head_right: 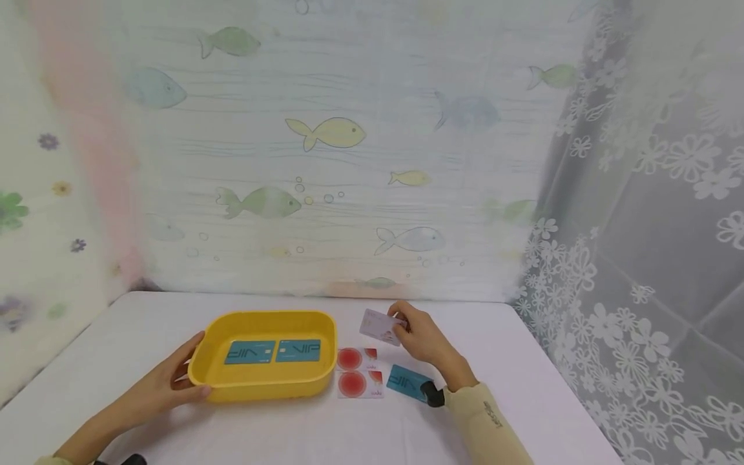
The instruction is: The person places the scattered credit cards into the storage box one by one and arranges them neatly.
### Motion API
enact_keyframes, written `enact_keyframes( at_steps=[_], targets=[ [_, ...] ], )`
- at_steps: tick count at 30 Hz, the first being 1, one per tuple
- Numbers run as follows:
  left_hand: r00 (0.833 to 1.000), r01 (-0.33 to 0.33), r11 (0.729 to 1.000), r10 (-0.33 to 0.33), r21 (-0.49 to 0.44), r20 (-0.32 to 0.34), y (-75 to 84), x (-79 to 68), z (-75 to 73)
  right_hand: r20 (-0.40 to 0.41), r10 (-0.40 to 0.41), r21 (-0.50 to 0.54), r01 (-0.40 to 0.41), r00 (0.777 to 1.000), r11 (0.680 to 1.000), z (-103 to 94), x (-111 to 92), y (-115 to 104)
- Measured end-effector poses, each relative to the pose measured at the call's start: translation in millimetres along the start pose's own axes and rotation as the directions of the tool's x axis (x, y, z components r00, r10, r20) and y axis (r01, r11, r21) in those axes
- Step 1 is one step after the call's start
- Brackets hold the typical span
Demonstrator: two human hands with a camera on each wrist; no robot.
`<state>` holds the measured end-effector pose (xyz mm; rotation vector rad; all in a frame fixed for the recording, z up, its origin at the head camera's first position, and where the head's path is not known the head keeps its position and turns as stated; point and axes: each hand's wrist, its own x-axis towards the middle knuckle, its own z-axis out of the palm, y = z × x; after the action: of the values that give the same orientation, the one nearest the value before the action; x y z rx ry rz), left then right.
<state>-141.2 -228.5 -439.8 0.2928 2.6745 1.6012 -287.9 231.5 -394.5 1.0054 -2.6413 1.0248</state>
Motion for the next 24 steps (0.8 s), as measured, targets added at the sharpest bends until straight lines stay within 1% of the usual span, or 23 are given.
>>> enact_keyframes(
  at_steps=[5,11,14,19,24],
  targets=[
    [1.000,0.016,1.000,-0.016,-0.017,0.008,-0.2,-0.7,0.5,-0.001,-0.030,0.015,0.030,1.000,0.999,3.5,9.2,-9.0],
    [1.000,0.013,0.999,-0.012,-0.041,0.007,-1.0,0.6,0.9,-0.004,-0.049,0.016,0.049,0.999,0.999,7.7,23.7,-26.8],
    [1.000,0.024,0.999,-0.023,-0.045,0.009,-1.3,2.2,-0.3,0.010,-0.060,0.018,0.059,0.998,0.998,11.3,31.4,-35.5],
    [0.999,0.049,0.998,-0.049,-0.041,0.014,-1.1,5.3,-3.0,0.036,-0.102,0.037,0.100,0.994,0.994,19.8,44.1,-49.1],
    [0.999,0.047,0.999,-0.047,-0.020,0.008,1.3,8.0,-5.6,0.077,-0.117,0.079,0.111,0.990,0.991,28.7,55.0,-61.4]
  ],
)
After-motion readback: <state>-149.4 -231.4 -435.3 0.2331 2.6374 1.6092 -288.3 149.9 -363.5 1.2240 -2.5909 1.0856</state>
